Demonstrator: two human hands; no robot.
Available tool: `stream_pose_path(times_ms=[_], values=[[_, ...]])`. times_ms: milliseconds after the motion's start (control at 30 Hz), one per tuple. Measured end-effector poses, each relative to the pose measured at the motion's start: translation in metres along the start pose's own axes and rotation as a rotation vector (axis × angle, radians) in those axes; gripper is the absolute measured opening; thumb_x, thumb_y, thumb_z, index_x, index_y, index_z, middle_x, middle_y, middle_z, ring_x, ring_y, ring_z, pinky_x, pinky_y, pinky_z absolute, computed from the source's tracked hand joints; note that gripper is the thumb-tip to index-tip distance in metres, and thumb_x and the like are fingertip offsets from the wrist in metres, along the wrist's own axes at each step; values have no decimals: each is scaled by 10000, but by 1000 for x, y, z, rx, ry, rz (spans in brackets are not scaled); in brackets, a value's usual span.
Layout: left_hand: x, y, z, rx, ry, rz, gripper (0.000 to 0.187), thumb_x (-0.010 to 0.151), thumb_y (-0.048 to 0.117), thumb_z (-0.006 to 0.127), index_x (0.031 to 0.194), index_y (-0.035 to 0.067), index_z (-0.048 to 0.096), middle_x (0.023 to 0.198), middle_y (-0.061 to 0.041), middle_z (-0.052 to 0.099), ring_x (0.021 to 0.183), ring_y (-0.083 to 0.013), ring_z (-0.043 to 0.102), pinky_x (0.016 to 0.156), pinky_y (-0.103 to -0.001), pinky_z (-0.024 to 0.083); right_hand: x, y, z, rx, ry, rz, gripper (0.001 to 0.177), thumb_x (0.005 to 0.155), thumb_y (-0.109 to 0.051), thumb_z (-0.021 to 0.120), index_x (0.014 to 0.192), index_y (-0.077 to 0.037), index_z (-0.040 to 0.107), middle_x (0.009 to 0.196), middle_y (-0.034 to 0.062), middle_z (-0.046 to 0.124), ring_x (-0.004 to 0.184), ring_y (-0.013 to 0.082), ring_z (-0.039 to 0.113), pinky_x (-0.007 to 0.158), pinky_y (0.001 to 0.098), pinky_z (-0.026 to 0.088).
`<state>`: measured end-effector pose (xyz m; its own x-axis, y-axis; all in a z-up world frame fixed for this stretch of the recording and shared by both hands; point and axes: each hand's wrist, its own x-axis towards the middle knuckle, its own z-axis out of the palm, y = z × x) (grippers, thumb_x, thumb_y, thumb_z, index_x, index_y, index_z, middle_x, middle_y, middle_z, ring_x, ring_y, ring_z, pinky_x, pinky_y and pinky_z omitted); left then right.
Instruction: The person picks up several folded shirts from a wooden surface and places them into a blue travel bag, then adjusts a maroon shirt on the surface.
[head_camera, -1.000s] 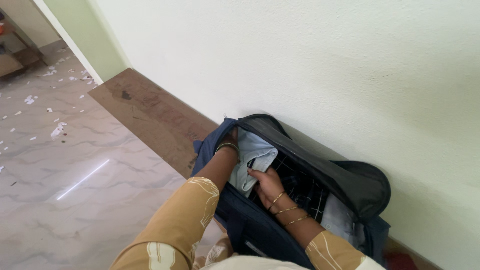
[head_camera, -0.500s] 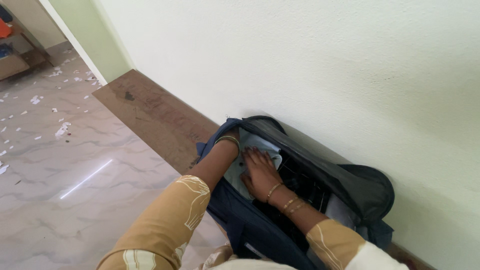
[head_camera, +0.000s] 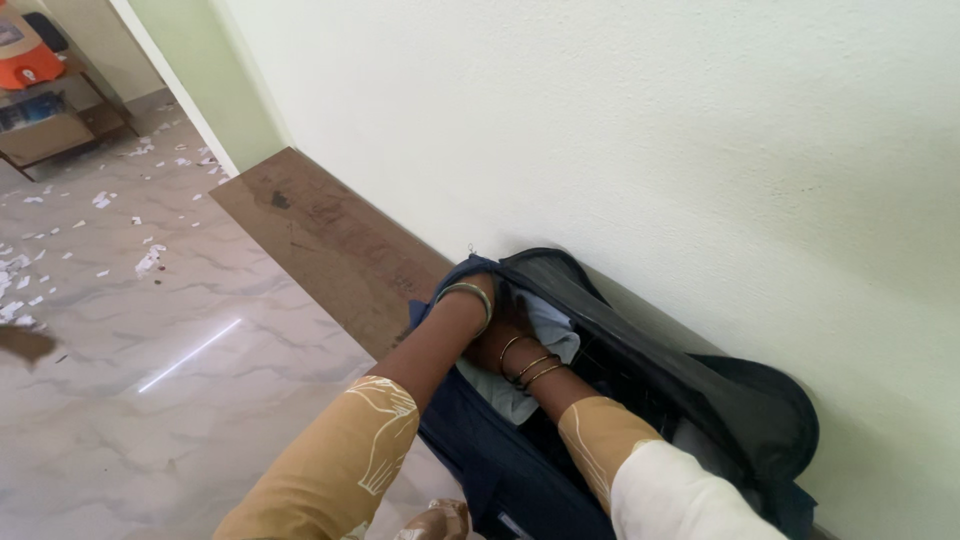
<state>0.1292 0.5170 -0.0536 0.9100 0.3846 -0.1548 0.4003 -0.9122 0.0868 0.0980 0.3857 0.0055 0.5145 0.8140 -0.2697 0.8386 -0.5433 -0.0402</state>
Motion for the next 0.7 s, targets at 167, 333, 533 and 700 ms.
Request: stream_pose_path(times_ms=[167, 333, 533, 700], values=[[11, 3, 8, 117, 48, -14, 252, 952, 130, 625, 1156, 21, 725, 1252, -251, 679, 1147, -361, 682, 932, -431, 576, 29, 4, 26, -39, -84, 23, 822, 968, -680, 314, 1626, -191, 253, 1686, 177, 212, 1554, 430, 144, 1235, 635, 105], [11, -2, 9, -97, 5, -65, 243, 973, 115, 602, 1159, 16, 724, 1258, -270, 668, 1143, -385, 677, 920, -449, 581, 33, 5, 30, -66, -25, 0, 870, 921, -735, 307, 1611, -220, 183, 1667, 176, 145, 1550, 441, 50, 1191, 653, 11], [4, -3, 10, -133, -14, -42, 228, 957, 95, 626, 1145, -1, 712, 1251, -269, 662, 1126, -388, 678, 919, -454, 574, 14, -9, 68, 149, 473, -254, 544, 1070, -350, 396, 1572, -139, 382, 1646, 143, 404, 1567, 332, 307, 1326, 483, 205], [-6, 5, -4, -116, -53, -44, 231, 950, 72, 641, 1160, 6, 710, 1247, -263, 669, 1116, -376, 693, 906, -446, 589, -12, -6, 128, -149, 220, -422, 557, 1045, -303, 438, 1561, -103, 380, 1635, 171, 388, 1561, 354, 300, 1303, 522, 198]])
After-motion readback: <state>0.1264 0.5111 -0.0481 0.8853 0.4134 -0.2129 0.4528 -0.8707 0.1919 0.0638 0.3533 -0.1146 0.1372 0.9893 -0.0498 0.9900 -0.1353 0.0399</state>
